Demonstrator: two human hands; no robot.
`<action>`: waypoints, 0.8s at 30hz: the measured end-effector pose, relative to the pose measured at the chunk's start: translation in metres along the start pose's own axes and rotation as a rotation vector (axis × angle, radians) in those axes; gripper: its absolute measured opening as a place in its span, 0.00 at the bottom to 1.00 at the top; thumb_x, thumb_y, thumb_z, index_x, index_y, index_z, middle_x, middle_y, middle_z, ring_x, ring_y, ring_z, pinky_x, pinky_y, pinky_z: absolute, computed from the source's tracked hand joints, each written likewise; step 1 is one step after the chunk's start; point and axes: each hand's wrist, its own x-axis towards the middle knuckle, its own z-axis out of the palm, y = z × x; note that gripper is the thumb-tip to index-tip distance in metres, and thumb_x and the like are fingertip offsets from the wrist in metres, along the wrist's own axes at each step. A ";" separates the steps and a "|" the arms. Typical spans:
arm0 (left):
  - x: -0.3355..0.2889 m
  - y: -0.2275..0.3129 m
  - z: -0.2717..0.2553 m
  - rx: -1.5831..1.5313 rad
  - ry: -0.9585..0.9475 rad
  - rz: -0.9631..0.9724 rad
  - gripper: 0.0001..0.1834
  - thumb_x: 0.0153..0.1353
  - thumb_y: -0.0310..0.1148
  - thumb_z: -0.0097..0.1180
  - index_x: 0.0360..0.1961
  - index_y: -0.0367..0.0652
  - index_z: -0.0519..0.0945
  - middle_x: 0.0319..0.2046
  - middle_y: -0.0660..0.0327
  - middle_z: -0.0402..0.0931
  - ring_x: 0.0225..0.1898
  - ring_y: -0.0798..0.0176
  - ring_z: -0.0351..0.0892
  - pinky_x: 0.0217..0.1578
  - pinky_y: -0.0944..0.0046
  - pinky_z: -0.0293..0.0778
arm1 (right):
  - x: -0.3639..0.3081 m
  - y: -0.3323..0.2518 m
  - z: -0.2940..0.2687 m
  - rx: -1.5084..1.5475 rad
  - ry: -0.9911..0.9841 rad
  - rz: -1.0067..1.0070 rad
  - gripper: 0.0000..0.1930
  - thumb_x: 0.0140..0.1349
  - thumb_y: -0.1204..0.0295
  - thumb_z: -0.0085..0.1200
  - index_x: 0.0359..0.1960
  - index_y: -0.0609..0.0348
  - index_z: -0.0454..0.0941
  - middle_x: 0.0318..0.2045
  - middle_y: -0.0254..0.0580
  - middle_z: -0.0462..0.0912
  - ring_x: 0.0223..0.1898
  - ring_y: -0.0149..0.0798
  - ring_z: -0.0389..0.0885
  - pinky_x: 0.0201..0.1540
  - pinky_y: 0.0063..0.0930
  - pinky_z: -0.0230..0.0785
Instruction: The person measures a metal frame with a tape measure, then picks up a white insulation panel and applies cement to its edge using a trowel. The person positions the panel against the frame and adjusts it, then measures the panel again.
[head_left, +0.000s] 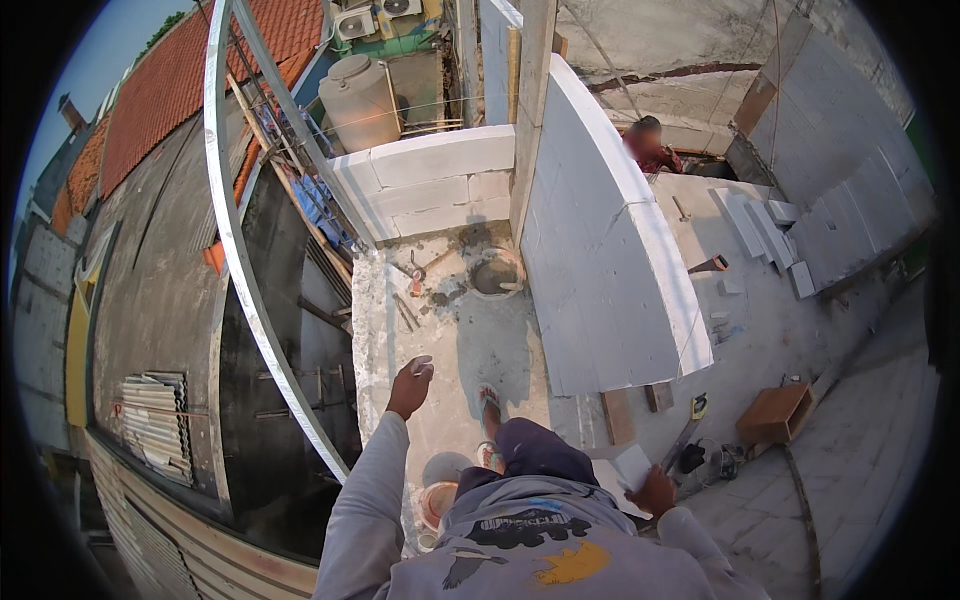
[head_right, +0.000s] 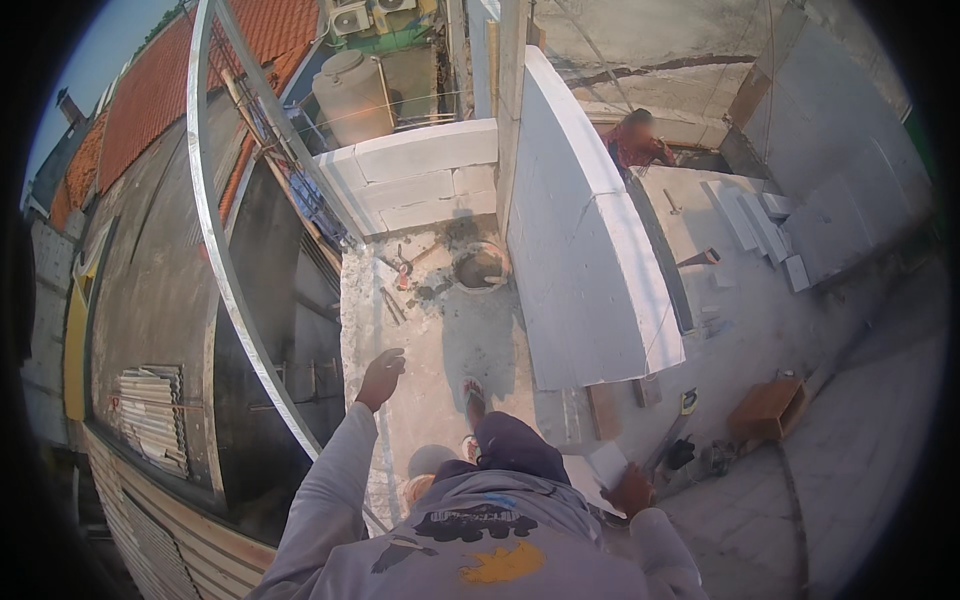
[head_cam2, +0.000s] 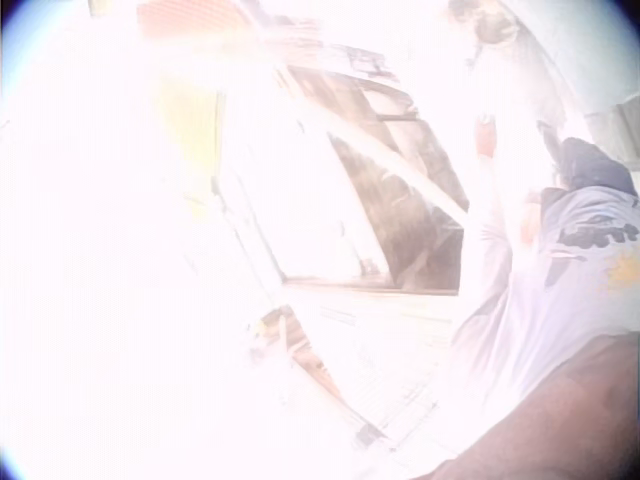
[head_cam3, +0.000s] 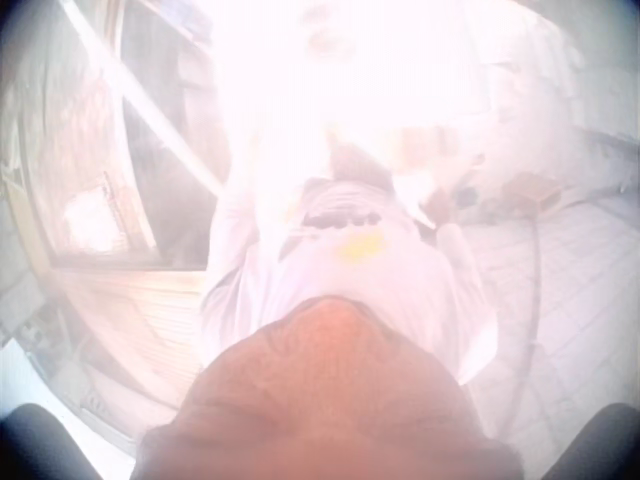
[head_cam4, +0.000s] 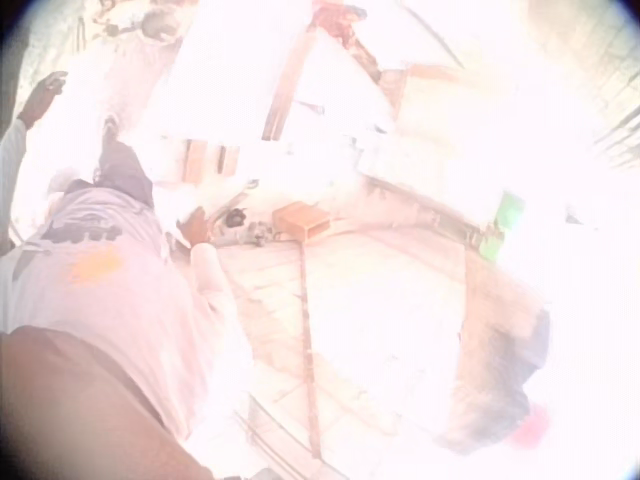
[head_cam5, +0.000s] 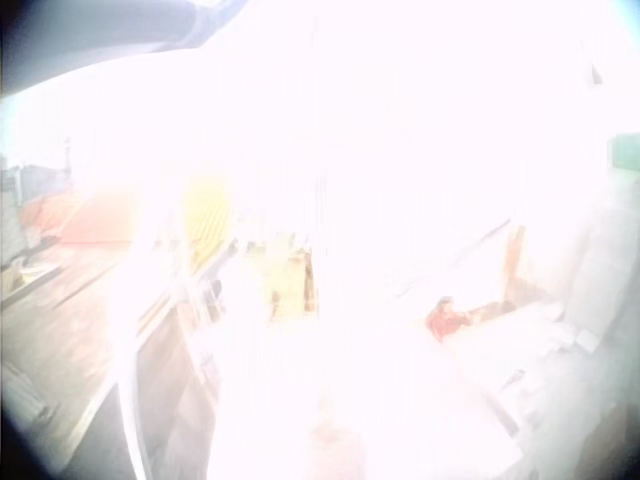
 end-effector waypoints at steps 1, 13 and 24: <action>0.011 -0.007 -0.004 0.001 -0.020 -0.003 0.21 0.69 0.37 0.56 0.59 0.38 0.79 0.46 0.50 0.85 0.47 0.57 0.85 0.51 0.60 0.78 | 0.000 -0.015 0.000 0.007 -0.011 0.017 0.49 0.41 0.46 0.77 0.57 0.68 0.64 0.53 0.58 0.79 0.54 0.62 0.81 0.54 0.54 0.76; 0.023 -0.186 -0.102 0.086 -0.042 -0.342 0.10 0.60 0.28 0.63 0.42 0.37 0.85 0.49 0.52 0.84 0.48 0.56 0.86 0.46 0.56 0.84 | 0.054 -0.168 0.010 0.100 -0.099 0.131 0.48 0.44 0.47 0.76 0.60 0.61 0.63 0.56 0.50 0.75 0.58 0.61 0.78 0.56 0.59 0.74; 0.097 -0.084 -0.128 0.071 -0.225 -0.378 0.22 0.68 0.37 0.54 0.58 0.33 0.79 0.50 0.48 0.84 0.47 0.57 0.86 0.49 0.61 0.78 | 0.152 -0.358 -0.064 0.128 0.004 -0.068 0.43 0.43 0.53 0.76 0.57 0.60 0.66 0.52 0.48 0.75 0.53 0.58 0.78 0.49 0.54 0.77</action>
